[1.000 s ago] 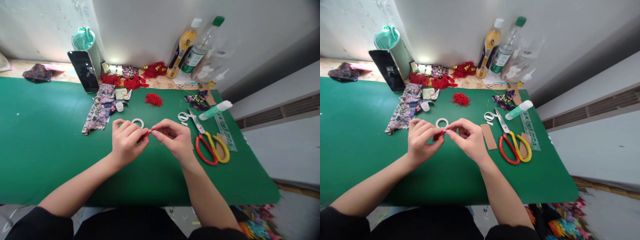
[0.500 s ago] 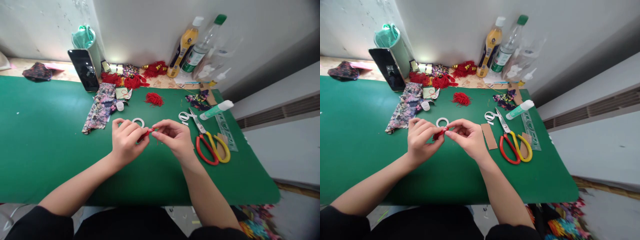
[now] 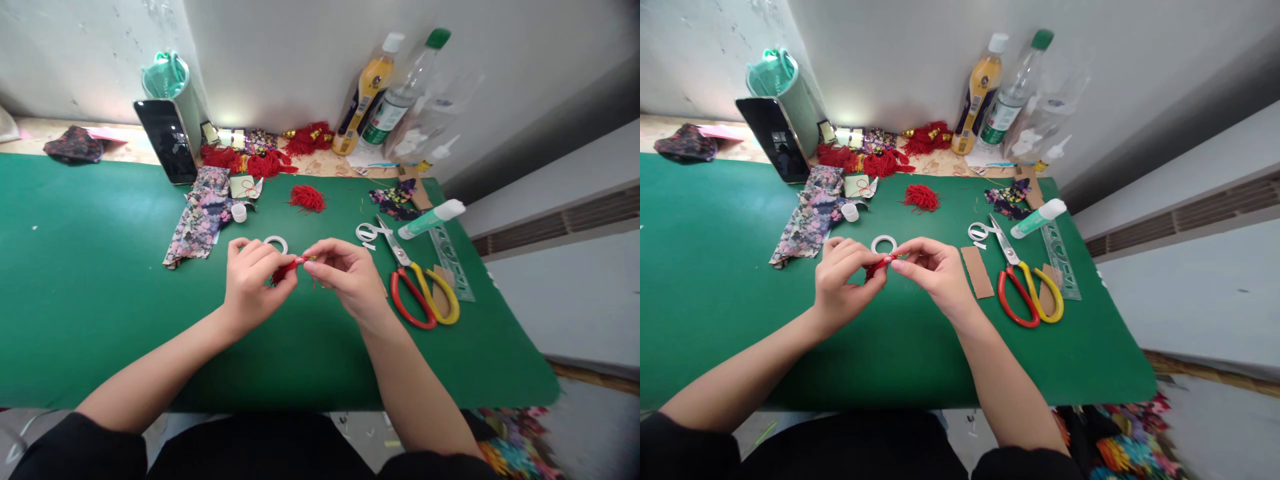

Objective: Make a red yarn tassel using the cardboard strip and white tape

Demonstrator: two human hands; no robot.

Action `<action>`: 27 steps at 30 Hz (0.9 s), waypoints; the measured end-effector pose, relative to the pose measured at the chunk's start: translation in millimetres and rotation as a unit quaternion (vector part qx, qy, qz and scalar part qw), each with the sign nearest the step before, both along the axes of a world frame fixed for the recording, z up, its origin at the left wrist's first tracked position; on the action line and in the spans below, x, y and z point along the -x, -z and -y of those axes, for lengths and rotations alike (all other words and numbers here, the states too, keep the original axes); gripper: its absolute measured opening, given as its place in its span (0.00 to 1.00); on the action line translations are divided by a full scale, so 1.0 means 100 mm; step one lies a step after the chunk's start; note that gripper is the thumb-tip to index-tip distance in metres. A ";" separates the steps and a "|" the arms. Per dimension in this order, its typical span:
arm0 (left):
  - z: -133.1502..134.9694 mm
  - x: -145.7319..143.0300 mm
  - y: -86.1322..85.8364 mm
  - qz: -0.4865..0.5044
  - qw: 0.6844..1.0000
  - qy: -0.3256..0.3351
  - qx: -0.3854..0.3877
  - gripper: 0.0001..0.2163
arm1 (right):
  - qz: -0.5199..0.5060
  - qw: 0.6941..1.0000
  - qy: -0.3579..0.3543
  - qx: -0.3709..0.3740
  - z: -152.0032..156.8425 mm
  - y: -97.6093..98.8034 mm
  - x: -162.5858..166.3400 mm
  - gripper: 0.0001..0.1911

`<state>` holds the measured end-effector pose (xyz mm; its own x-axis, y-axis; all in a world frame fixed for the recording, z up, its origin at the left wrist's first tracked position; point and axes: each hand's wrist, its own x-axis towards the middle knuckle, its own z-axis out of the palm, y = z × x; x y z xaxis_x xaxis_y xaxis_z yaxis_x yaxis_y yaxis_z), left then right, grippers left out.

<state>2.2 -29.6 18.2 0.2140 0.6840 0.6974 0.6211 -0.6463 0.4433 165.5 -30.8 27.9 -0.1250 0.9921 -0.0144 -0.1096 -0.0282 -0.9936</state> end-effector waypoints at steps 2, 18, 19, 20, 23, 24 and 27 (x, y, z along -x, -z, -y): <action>0.00 0.00 -0.01 0.011 1.000 0.008 0.017 0.05 | -0.008 1.000 -0.002 0.002 0.00 -0.01 0.00 0.10; 0.00 0.00 -0.04 0.121 0.977 0.092 0.150 0.05 | -0.044 0.999 0.006 0.003 -0.01 0.01 -0.01 0.08; 0.00 0.00 -0.05 0.135 0.971 0.096 0.175 0.05 | -0.044 0.999 0.008 0.002 -0.01 0.01 0.00 0.08; 0.00 0.00 -0.06 0.150 0.962 0.102 0.204 0.05 | -0.044 0.999 0.008 0.002 -0.02 0.01 0.00 0.09; 0.00 0.00 -0.08 0.208 0.925 0.127 0.293 0.05 | -0.037 0.999 0.005 0.006 -0.03 0.02 -0.01 0.10; 0.00 0.00 -0.09 0.230 0.910 0.136 0.318 0.05 | -0.034 0.999 0.004 0.006 -0.03 0.03 -0.02 0.10; 0.00 0.00 -0.09 0.286 0.867 0.156 0.376 0.07 | -0.028 1.000 0.000 0.004 -0.04 0.03 -0.03 0.11</action>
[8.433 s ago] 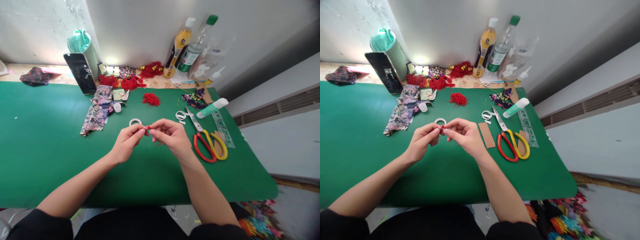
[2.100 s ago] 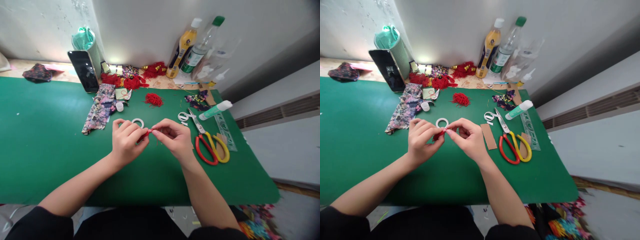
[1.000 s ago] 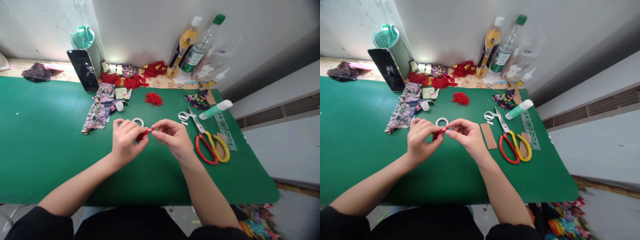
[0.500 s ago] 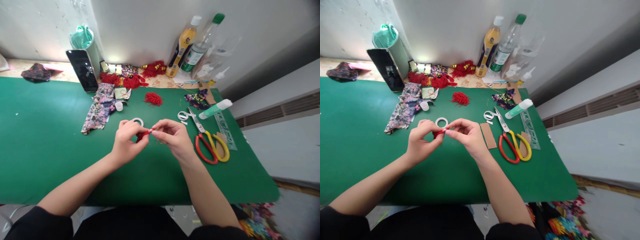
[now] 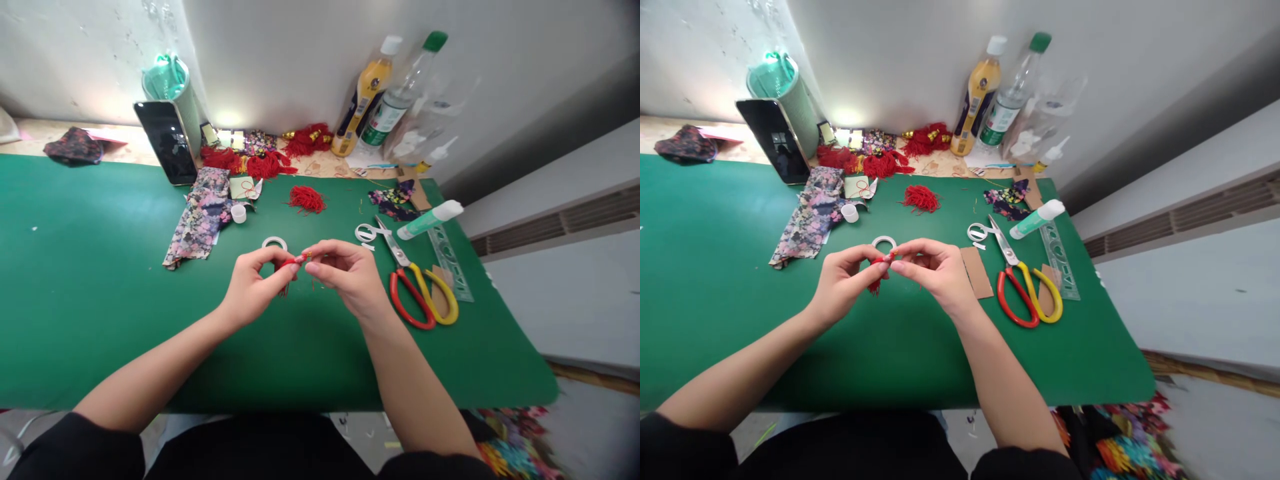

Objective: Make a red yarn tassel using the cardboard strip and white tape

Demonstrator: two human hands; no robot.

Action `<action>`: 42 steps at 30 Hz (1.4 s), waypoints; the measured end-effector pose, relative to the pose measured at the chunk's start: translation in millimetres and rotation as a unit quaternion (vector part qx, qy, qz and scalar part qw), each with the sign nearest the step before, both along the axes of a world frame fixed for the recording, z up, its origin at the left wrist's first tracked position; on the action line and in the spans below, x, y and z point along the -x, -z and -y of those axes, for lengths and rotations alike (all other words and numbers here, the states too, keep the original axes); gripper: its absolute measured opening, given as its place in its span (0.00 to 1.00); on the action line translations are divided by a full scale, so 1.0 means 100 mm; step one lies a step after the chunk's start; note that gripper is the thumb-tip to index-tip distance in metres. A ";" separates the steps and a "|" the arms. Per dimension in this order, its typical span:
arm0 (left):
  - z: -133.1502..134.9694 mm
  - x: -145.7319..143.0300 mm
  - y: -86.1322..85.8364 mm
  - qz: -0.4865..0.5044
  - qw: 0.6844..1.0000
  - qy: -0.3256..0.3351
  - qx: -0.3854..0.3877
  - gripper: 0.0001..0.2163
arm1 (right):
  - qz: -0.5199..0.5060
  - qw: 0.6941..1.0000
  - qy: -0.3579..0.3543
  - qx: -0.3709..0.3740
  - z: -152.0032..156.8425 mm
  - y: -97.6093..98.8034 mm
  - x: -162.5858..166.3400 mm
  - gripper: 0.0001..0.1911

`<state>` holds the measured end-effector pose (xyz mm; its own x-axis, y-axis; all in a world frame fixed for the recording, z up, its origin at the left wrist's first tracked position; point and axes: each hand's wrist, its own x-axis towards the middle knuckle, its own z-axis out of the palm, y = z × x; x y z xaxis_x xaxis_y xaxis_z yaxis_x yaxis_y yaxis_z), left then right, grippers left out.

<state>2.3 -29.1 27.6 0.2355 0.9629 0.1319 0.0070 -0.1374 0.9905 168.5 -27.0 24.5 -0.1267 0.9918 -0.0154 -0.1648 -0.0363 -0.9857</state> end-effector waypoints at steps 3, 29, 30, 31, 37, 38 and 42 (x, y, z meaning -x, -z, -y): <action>-0.01 0.01 0.00 0.026 0.999 0.007 0.034 0.09 | -0.003 1.000 -0.001 0.006 0.01 0.00 -0.01 0.09; 0.00 0.02 -0.01 0.036 0.997 0.013 0.066 0.08 | 0.091 0.993 0.071 -0.010 0.07 -0.07 0.00 0.06; 0.00 0.02 -0.01 0.037 0.997 0.013 0.067 0.08 | 0.086 0.994 0.067 -0.012 0.06 -0.07 0.00 0.06; 0.00 0.02 -0.01 0.038 0.997 0.014 0.067 0.09 | 0.081 0.995 0.060 -0.014 0.06 -0.07 0.00 0.06; -0.01 0.01 -0.01 0.040 0.997 0.018 0.071 0.09 | 0.062 0.997 0.051 -0.007 0.04 -0.06 -0.01 0.06; -0.01 0.01 -0.01 0.040 0.996 0.019 0.071 0.09 | 0.058 0.997 0.050 -0.004 0.04 -0.06 -0.01 0.06; -0.02 0.01 -0.01 0.042 0.996 0.018 0.076 0.08 | 0.049 0.998 0.043 0.002 0.05 -0.05 -0.01 0.06</action>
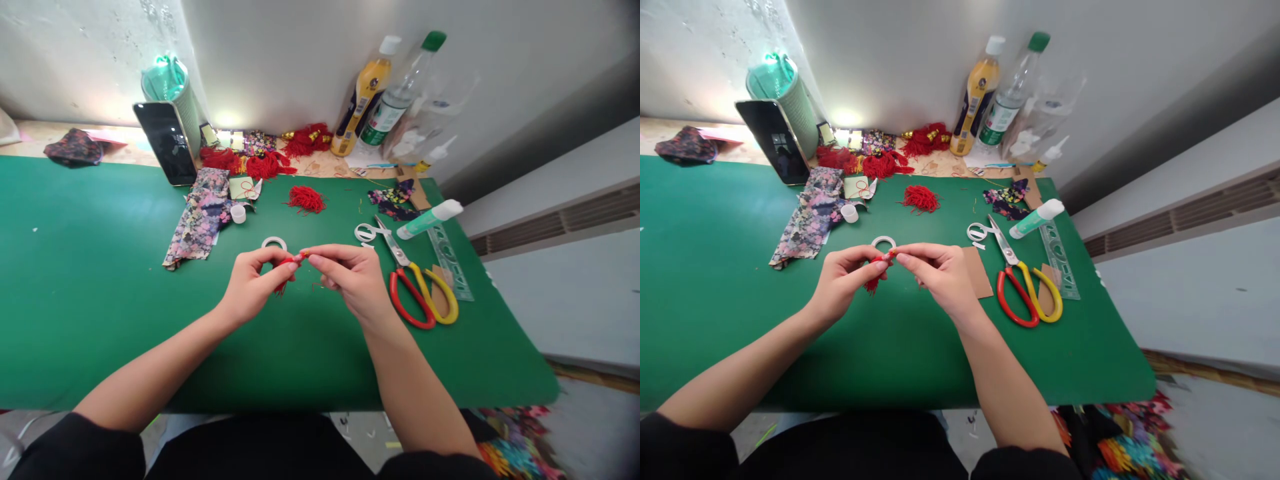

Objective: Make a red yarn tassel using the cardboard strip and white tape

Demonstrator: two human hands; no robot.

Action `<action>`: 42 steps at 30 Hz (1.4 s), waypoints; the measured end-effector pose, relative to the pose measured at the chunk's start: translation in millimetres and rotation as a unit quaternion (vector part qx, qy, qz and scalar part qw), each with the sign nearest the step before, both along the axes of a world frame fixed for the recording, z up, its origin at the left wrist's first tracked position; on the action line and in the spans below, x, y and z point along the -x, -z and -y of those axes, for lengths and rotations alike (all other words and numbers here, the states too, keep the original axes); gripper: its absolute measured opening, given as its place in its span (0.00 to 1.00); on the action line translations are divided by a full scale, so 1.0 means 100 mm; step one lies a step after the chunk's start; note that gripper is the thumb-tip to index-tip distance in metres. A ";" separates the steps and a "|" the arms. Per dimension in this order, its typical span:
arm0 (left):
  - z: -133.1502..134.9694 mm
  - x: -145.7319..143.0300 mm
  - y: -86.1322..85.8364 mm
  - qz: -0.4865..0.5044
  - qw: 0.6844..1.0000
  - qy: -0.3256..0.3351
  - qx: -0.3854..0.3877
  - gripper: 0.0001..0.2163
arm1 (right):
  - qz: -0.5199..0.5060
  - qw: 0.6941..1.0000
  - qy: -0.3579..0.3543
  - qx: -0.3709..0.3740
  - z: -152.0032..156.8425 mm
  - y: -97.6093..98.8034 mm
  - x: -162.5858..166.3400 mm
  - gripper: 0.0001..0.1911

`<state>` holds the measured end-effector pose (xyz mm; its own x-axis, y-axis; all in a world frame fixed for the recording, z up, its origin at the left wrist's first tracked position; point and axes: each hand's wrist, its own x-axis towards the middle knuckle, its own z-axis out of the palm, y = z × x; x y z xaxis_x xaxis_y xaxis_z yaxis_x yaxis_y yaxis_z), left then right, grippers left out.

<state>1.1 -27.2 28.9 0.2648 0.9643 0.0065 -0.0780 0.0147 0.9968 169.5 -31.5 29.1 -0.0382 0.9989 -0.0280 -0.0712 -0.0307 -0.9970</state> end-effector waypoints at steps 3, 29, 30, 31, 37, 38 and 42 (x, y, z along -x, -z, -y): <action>0.00 0.00 -0.01 0.006 1.000 0.004 0.007 0.08 | -0.004 1.000 -0.004 0.001 0.00 0.01 -0.01 0.05; 0.01 -0.02 -0.01 -0.004 1.000 -0.002 -0.015 0.08 | -0.001 0.999 0.002 -0.035 0.02 0.02 0.07 0.07; 0.01 -0.02 -0.02 -0.005 1.000 -0.001 -0.014 0.08 | -0.004 1.000 0.001 -0.030 0.02 0.01 0.07 0.07; 0.01 -0.02 -0.02 -0.005 1.000 0.000 -0.013 0.08 | -0.007 1.000 0.000 -0.023 0.02 0.01 0.07 0.07; 0.01 -0.01 -0.01 0.004 1.000 0.009 0.000 0.08 | -0.025 1.000 -0.008 -0.006 0.02 -0.01 0.06 0.07; 0.01 -0.01 -0.02 0.008 1.000 0.011 0.006 0.08 | -0.030 0.999 -0.010 -0.006 0.02 -0.01 0.06 0.07; 0.01 0.00 -0.02 0.024 0.999 0.021 0.038 0.09 | -0.047 0.999 -0.015 -0.001 0.03 0.00 0.03 0.07</action>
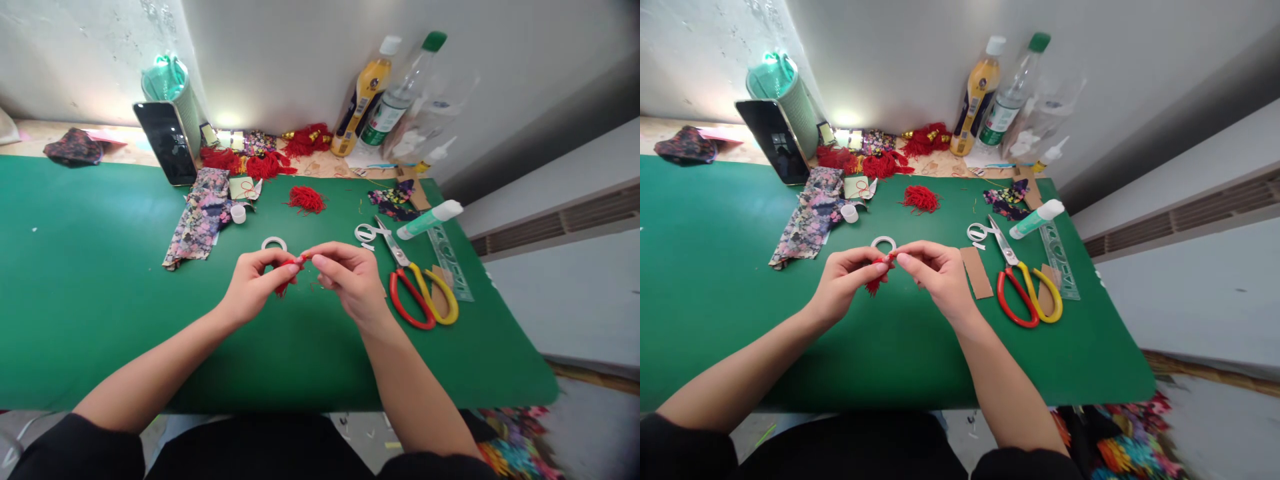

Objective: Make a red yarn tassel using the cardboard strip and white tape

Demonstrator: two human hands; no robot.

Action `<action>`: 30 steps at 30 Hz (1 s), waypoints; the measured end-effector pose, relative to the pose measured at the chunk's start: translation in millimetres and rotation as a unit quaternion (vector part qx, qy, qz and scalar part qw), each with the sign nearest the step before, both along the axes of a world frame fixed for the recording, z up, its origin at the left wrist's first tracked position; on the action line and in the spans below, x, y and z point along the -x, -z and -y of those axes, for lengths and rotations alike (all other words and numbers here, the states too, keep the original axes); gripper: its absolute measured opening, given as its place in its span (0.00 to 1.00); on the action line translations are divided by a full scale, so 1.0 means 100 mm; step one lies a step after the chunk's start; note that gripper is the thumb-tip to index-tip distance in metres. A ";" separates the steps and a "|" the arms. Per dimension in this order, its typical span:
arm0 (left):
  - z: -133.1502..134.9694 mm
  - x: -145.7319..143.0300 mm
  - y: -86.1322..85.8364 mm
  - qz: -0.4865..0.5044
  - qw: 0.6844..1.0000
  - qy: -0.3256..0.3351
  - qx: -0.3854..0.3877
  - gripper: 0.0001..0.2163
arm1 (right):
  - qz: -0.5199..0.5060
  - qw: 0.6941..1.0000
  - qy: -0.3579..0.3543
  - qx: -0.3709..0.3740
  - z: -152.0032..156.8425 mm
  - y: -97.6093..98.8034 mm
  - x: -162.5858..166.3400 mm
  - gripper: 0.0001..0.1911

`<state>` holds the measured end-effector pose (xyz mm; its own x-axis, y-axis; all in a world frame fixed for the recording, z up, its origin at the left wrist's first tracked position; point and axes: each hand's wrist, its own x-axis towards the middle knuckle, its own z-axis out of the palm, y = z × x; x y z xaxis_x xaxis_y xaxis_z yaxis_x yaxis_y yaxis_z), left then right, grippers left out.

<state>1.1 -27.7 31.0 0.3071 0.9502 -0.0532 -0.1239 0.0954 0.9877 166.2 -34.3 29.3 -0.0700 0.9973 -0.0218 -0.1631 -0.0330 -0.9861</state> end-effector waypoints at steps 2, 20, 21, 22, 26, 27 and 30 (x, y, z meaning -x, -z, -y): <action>-0.01 0.00 0.00 0.008 1.000 0.012 0.017 0.09 | 0.000 1.000 0.002 -0.003 0.00 0.00 0.00 0.07; 0.03 -0.01 0.05 -0.120 0.982 -0.005 -0.147 0.09 | 0.027 0.999 0.007 -0.021 -0.02 0.05 -0.01 0.13; 0.03 -0.01 0.06 -0.138 0.973 -0.022 -0.181 0.07 | 0.023 0.999 0.007 -0.022 -0.02 0.05 -0.01 0.13; 0.04 -0.02 0.07 -0.155 0.965 -0.036 -0.208 0.07 | 0.017 1.000 0.008 -0.023 -0.02 0.05 0.00 0.12; 0.04 -0.04 0.10 -0.190 0.950 -0.051 -0.241 0.04 | 0.012 1.000 0.013 -0.021 -0.03 0.04 0.01 0.13; 0.03 -0.04 0.10 -0.196 0.949 -0.053 -0.243 0.04 | 0.018 1.000 0.015 -0.020 -0.03 0.03 0.01 0.12; 0.02 -0.04 0.10 -0.207 0.945 -0.060 -0.246 0.04 | 0.040 0.999 0.020 -0.022 -0.03 0.02 0.01 0.11</action>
